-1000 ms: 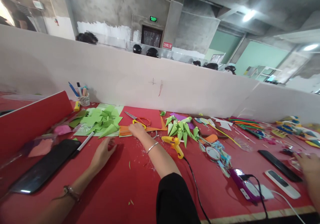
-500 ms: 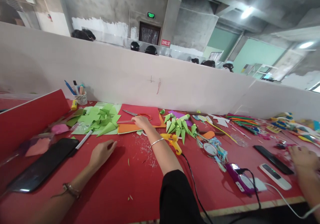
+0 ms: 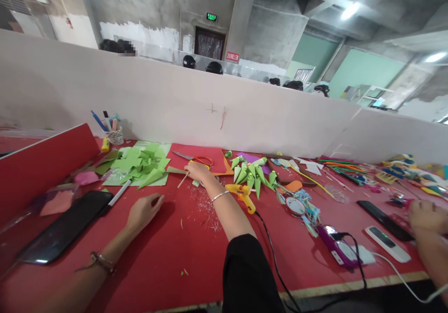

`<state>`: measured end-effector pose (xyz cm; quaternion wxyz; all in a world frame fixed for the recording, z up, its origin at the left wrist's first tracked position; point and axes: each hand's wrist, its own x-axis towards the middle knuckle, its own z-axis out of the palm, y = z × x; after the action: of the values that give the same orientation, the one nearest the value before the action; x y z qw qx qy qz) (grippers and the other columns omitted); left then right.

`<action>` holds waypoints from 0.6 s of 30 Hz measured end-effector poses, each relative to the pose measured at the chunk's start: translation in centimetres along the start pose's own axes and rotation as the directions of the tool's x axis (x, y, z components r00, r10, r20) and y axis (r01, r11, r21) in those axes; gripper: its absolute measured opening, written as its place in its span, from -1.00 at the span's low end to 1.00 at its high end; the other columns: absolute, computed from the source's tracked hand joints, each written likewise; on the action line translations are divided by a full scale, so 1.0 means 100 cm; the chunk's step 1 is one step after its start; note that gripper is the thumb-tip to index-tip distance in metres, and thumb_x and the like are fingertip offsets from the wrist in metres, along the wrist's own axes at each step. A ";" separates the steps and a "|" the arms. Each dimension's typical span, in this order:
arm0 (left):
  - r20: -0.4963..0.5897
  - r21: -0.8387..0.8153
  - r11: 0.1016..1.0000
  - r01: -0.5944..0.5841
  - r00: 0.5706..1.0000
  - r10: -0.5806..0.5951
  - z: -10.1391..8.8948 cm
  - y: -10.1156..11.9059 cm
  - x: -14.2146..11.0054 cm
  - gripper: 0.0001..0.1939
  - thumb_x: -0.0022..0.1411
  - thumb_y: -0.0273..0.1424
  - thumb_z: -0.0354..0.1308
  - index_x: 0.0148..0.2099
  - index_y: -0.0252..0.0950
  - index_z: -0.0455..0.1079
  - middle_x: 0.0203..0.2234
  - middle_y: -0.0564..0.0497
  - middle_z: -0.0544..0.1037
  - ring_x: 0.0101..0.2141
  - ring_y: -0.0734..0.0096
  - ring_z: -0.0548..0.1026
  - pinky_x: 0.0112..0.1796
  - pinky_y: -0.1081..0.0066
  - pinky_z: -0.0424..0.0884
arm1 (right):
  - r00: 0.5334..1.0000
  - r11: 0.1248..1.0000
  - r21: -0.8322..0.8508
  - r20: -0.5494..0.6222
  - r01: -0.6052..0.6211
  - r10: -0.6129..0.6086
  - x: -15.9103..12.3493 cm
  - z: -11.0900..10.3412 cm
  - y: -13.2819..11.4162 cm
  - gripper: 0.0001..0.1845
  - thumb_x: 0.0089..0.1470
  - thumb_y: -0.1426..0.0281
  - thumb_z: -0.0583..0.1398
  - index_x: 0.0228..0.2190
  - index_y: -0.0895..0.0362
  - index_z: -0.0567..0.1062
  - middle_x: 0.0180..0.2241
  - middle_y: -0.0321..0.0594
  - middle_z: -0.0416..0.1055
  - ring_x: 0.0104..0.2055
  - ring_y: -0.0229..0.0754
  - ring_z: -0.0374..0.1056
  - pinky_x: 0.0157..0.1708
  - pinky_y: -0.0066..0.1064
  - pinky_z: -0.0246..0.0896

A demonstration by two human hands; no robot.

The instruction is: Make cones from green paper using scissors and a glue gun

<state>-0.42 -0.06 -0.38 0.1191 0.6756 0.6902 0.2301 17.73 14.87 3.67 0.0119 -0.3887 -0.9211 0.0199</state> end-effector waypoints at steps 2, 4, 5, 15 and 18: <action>0.001 -0.030 1.000 0.002 1.000 -0.002 0.000 0.000 0.000 -0.67 0.18 -0.19 -0.14 -0.45 -0.24 0.34 -0.59 0.03 0.42 -0.51 0.41 0.36 -0.53 0.52 0.01 | 1.000 0.999 0.039 -0.010 -0.016 0.016 0.001 0.000 0.003 -0.78 0.11 0.38 0.01 -0.31 0.13 0.45 -0.24 -0.16 0.38 -0.22 -0.24 0.29 -0.37 -0.53 0.07; 0.006 -0.072 0.997 0.010 1.000 -0.009 0.000 0.000 -0.001 -0.67 0.17 -0.19 -0.12 -0.45 -0.25 0.35 -0.60 0.03 0.42 -0.52 0.41 0.37 -0.53 0.52 0.03 | 1.000 0.996 0.086 -0.003 -0.023 0.024 0.002 0.001 0.005 -0.78 0.11 0.38 0.02 -0.33 0.13 0.46 -0.29 -0.20 0.41 -0.27 -0.28 0.31 -0.38 -0.55 0.07; 0.012 -0.098 0.995 0.016 1.000 -0.015 0.000 0.000 0.000 -0.68 0.16 -0.20 -0.11 -0.44 -0.25 0.35 -0.60 0.04 0.42 -0.51 0.42 0.37 -0.52 0.51 0.04 | 1.000 0.994 0.110 0.003 -0.026 0.026 0.002 0.002 0.007 -0.78 0.11 0.37 0.03 -0.32 0.13 0.47 -0.31 -0.22 0.42 -0.30 -0.30 0.31 -0.39 -0.56 0.07; 0.210 -0.559 0.802 0.211 0.972 -0.109 0.023 -0.001 0.051 -0.71 0.17 -0.31 0.02 -0.10 -0.36 0.29 -0.39 -0.01 0.46 -0.43 0.41 0.42 -0.35 0.35 0.34 | 0.998 0.966 0.252 0.044 -0.055 0.046 0.003 0.014 0.014 -0.73 0.01 0.26 0.15 -0.25 0.12 0.47 -0.36 -0.24 0.43 -0.35 -0.31 0.33 -0.41 -0.55 0.13; 0.269 -0.702 0.656 0.279 0.956 -0.118 0.033 0.009 0.073 -0.70 0.20 -0.32 0.01 -0.04 -0.36 0.25 -0.18 -0.07 0.39 -0.25 0.36 0.42 -0.26 0.25 0.39 | 0.998 0.961 0.269 0.025 -0.061 0.056 0.004 0.014 0.013 -0.74 0.07 0.29 0.09 -0.25 0.13 0.47 -0.31 -0.21 0.43 -0.30 -0.29 0.34 -0.35 -0.53 0.13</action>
<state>1.53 7.64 -1.75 0.4725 0.5107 0.5944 0.4034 18.39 16.03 2.17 0.0565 -0.4103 -0.8980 0.1488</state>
